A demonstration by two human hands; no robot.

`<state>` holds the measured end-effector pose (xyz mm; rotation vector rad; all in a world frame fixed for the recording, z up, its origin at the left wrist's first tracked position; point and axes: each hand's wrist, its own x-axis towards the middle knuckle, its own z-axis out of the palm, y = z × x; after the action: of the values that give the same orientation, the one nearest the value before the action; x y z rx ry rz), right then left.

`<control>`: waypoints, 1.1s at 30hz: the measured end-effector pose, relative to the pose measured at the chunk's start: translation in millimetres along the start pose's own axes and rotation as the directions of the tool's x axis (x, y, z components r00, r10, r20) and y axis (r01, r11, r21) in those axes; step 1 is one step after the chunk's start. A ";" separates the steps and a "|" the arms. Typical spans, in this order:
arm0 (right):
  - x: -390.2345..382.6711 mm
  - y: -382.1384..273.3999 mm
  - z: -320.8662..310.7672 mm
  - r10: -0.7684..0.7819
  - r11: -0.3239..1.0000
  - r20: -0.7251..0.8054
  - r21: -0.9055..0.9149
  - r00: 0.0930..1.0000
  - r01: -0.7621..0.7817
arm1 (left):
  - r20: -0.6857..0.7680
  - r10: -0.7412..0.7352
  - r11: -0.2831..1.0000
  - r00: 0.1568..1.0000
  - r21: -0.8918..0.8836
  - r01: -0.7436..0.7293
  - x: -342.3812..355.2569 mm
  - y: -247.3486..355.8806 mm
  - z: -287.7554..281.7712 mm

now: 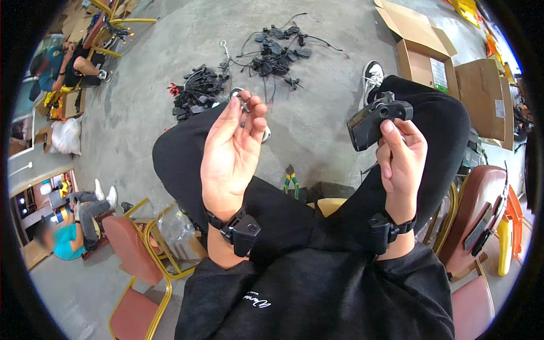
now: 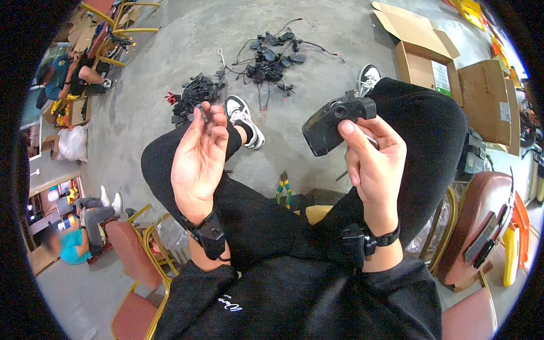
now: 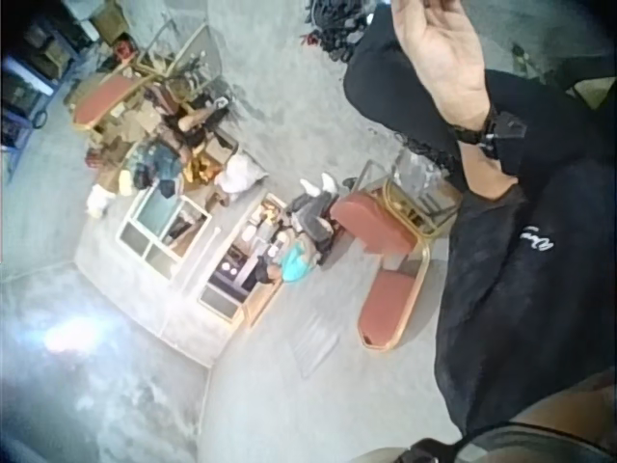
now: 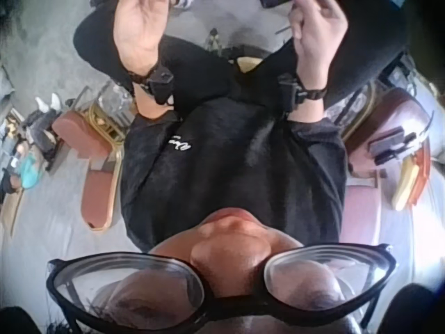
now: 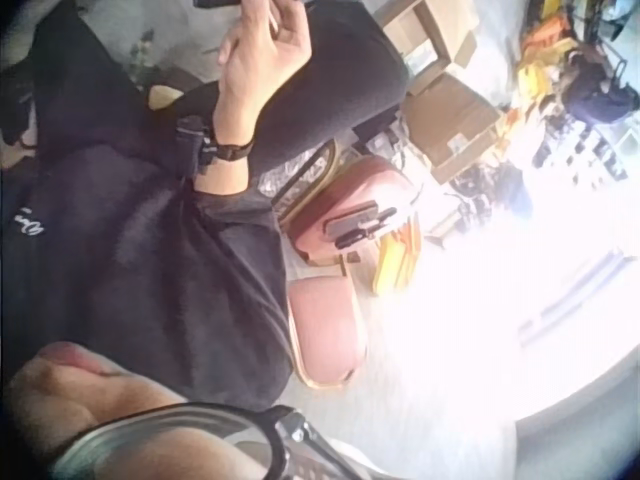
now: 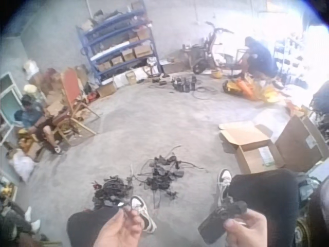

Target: Work on a motorcycle wiring harness and associated plastic components using crimpers.

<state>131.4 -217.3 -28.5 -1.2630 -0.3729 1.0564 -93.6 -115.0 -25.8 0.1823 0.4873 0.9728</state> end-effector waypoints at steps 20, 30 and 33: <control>-2.0 6.2 -5.6 -0.066 0.979 0.003 0.193 0.998 0.065 | -0.073 0.115 0.992 0.991 0.064 -0.110 -3.9 8.8 12.1; -2.7 5.7 5.8 0.021 0.989 0.058 0.144 0.998 -0.029 | 0.246 0.122 0.932 0.961 0.304 -0.197 -9.8 -3.1 10.0; -3.1 7.6 7.9 0.069 0.989 0.087 0.122 0.994 -0.080 | 0.211 0.042 0.866 0.976 0.480 -0.142 -16.0 -17.2 19.1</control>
<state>120.6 -215.6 -31.9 -1.1310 -0.3192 1.1803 -79.2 -136.6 -10.3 0.7646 0.5433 0.8965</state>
